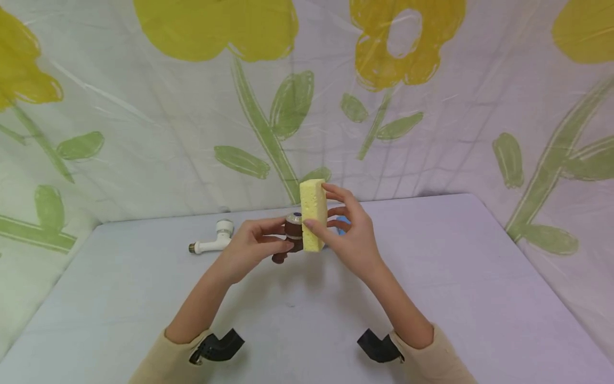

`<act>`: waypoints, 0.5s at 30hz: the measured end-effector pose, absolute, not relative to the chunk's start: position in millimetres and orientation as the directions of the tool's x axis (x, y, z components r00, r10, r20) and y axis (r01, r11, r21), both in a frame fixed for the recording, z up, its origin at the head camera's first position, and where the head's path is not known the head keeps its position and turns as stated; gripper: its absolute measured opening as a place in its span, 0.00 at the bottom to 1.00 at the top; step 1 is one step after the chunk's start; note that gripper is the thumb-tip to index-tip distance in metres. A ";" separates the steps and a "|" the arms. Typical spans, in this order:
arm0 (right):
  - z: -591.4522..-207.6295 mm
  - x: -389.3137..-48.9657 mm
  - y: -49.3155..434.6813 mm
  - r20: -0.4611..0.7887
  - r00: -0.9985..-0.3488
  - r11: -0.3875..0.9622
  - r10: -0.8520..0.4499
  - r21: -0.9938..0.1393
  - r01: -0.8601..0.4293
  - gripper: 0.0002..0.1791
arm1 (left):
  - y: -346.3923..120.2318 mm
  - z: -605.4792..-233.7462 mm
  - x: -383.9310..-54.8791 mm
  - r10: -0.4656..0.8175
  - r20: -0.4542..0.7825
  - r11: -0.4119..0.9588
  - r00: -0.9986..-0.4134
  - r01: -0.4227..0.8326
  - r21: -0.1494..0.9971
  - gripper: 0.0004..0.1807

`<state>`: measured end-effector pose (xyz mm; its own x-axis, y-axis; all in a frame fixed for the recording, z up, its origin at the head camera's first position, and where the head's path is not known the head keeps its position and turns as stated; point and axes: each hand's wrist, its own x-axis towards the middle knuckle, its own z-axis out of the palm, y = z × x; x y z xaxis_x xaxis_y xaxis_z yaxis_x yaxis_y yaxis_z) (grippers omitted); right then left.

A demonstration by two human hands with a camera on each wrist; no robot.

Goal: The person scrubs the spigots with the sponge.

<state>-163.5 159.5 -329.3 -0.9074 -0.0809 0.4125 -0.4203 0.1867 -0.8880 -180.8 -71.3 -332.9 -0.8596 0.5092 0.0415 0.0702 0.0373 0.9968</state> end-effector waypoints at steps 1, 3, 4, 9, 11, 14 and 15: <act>-328.7 -163.1 159.5 0.419 -0.904 0.174 -0.083 -0.887 -0.427 0.37 | -71.3 -332.9 -181.0 0.514 0.043 0.039 -0.857 0.073 0.997 0.31; -327.4 -162.5 159.2 0.432 -0.898 0.140 -0.082 -0.887 -0.439 0.37 | -71.3 -332.7 -181.4 0.525 0.042 0.034 -0.850 0.070 0.997 0.30; -326.8 -162.2 159.1 0.437 -0.896 0.125 -0.078 -0.888 -0.443 0.38 | -71.3 -332.7 -181.7 0.530 0.039 0.029 -0.847 0.064 0.998 0.30; -326.4 -164.1 159.5 0.427 -0.904 0.048 -0.030 -0.902 -0.428 0.39 | -71.6 -331.6 -182.0 0.578 0.046 0.002 -0.815 0.057 0.998 0.27; -326.7 -165.2 160.6 0.418 -0.908 0.030 -0.017 -0.908 -0.419 0.40 | -71.5 -331.4 -182.0 0.596 0.053 -0.004 -0.801 0.064 0.998 0.27; -326.8 -165.6 162.7 0.413 -0.910 -0.016 -0.025 -0.911 -0.413 0.40 | -71.1 -331.4 -182.2 0.607 0.066 -0.012 -0.792 0.074 0.997 0.26; -326.7 -165.5 163.4 0.414 -0.910 -0.033 -0.033 -0.910 -0.413 0.40 | -71.0 -331.6 -182.3 0.603 0.070 -0.013 -0.795 0.077 0.997 0.26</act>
<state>-165.5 163.4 -326.7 -0.9097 -0.0328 0.4139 -0.4130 -0.0329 -0.9102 -182.3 -71.0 -331.6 -0.7949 0.6027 0.0697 0.0772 -0.0134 0.9969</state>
